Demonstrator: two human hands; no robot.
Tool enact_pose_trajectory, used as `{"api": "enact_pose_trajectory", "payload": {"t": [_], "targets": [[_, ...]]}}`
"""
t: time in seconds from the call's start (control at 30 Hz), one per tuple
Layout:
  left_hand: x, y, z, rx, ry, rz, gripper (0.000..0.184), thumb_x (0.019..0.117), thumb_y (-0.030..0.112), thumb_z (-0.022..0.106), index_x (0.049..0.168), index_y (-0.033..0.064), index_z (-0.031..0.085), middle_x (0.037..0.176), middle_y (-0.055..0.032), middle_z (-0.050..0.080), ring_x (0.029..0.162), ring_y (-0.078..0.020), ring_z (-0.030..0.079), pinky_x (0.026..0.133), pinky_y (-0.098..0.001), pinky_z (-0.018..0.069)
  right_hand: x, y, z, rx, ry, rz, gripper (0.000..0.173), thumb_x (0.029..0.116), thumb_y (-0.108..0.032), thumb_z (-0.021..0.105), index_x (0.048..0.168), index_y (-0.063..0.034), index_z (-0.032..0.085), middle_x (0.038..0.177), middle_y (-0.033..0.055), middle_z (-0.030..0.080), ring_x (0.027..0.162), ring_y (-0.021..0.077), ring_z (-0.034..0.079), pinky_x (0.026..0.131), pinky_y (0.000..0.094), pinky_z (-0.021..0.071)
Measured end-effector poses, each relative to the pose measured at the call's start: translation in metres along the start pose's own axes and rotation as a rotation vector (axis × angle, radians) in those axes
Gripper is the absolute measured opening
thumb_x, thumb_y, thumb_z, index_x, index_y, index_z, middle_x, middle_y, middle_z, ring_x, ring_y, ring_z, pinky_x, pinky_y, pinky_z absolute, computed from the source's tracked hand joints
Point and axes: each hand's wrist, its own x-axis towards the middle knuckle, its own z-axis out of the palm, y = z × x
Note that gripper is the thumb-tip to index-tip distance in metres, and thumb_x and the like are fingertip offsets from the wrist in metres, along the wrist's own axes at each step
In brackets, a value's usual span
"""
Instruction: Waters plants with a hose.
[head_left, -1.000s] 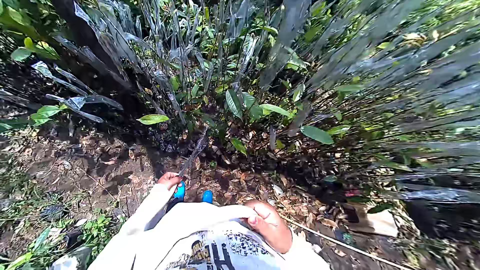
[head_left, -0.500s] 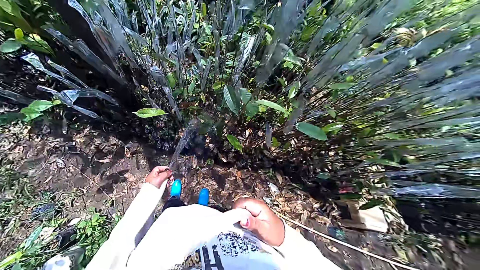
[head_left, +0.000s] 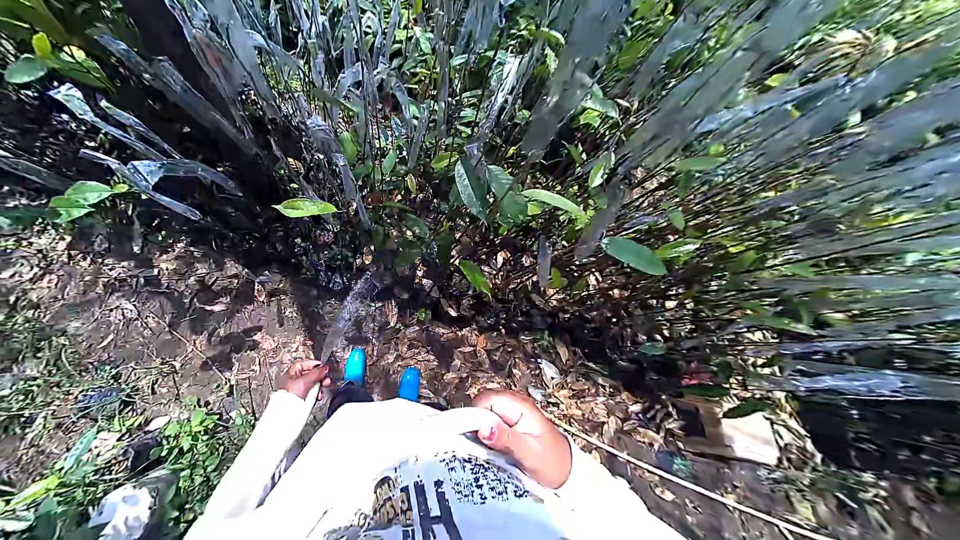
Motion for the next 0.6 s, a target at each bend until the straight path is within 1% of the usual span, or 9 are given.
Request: {"api": "enact_pose_trajectory", "payload": {"t": [0.1,0.2,0.33,0.43,0.5,0.6], "targets": [[-0.003,0.001,-0.019,0.001,0.122,0.042,0.027,0.1019,0.008,0.057,0.123,-0.0087,0.053,0.072,-0.0065,0.064,0.05,-0.0075,0.056,0.047,-0.0224,0.0475,0.004,0.0,-0.001,-0.05,-0.023,-0.011,0.042,0.1023,-0.048,0.057,0.088,-0.0101,0.065,0.07,-0.0114,0.059,0.066,-0.0099,0.053,0.061,0.0111,0.0455],[-0.013,0.01,-0.03,-0.037,0.218,0.045,0.03,0.1031,0.009,0.056,0.127,-0.0078,0.052,0.073,-0.0066,0.062,0.051,-0.0077,0.055,0.048,-0.0221,0.0471,0.007,0.002,-0.001,-0.051,-0.057,-0.047,0.042,0.1033,-0.048,0.055,0.088,-0.0096,0.065,0.07,-0.0108,0.059,0.067,-0.01,0.053,0.061,0.0106,0.0453],[-0.018,0.007,-0.036,-0.06,0.206,0.047,0.037,0.1011,0.007,0.057,0.135,-0.0063,0.05,0.078,-0.0082,0.064,0.052,-0.0074,0.056,0.047,-0.0215,0.0474,0.012,0.004,0.0,-0.004,-0.074,-0.057,0.039,0.1037,-0.045,0.056,0.092,-0.0101,0.066,0.073,-0.012,0.061,0.07,-0.0107,0.055,0.064,0.0102,0.0469],[-0.022,0.004,-0.029,-0.057,0.167,0.008,0.029,0.1025,0.006,0.056,0.129,-0.0063,0.053,0.075,-0.007,0.064,0.05,-0.007,0.054,0.046,-0.0208,0.0455,0.015,0.003,0.001,0.017,-0.091,-0.052,0.038,0.1037,-0.045,0.056,0.093,-0.0106,0.067,0.074,-0.0118,0.062,0.07,-0.0103,0.056,0.065,0.0106,0.0475],[-0.02,-0.003,-0.026,-0.066,0.126,0.006,0.026,0.1023,0.005,0.056,0.125,-0.007,0.053,0.072,-0.0062,0.064,0.049,-0.0068,0.055,0.045,-0.0206,0.0463,0.016,0.002,0.0,0.003,-0.094,-0.053,0.039,0.1036,-0.046,0.056,0.092,-0.0103,0.067,0.074,-0.0113,0.062,0.07,-0.0097,0.056,0.064,0.0111,0.0476],[-0.017,-0.011,-0.026,-0.088,0.123,0.003,0.026,0.1016,0.005,0.057,0.124,-0.0078,0.052,0.071,-0.006,0.064,0.048,-0.0067,0.056,0.045,-0.0202,0.0467,0.017,0.003,-0.002,0.004,-0.102,-0.049,0.038,0.1035,-0.046,0.056,0.093,-0.0108,0.067,0.073,-0.0115,0.062,0.069,-0.0095,0.056,0.064,0.0107,0.0472]]}}
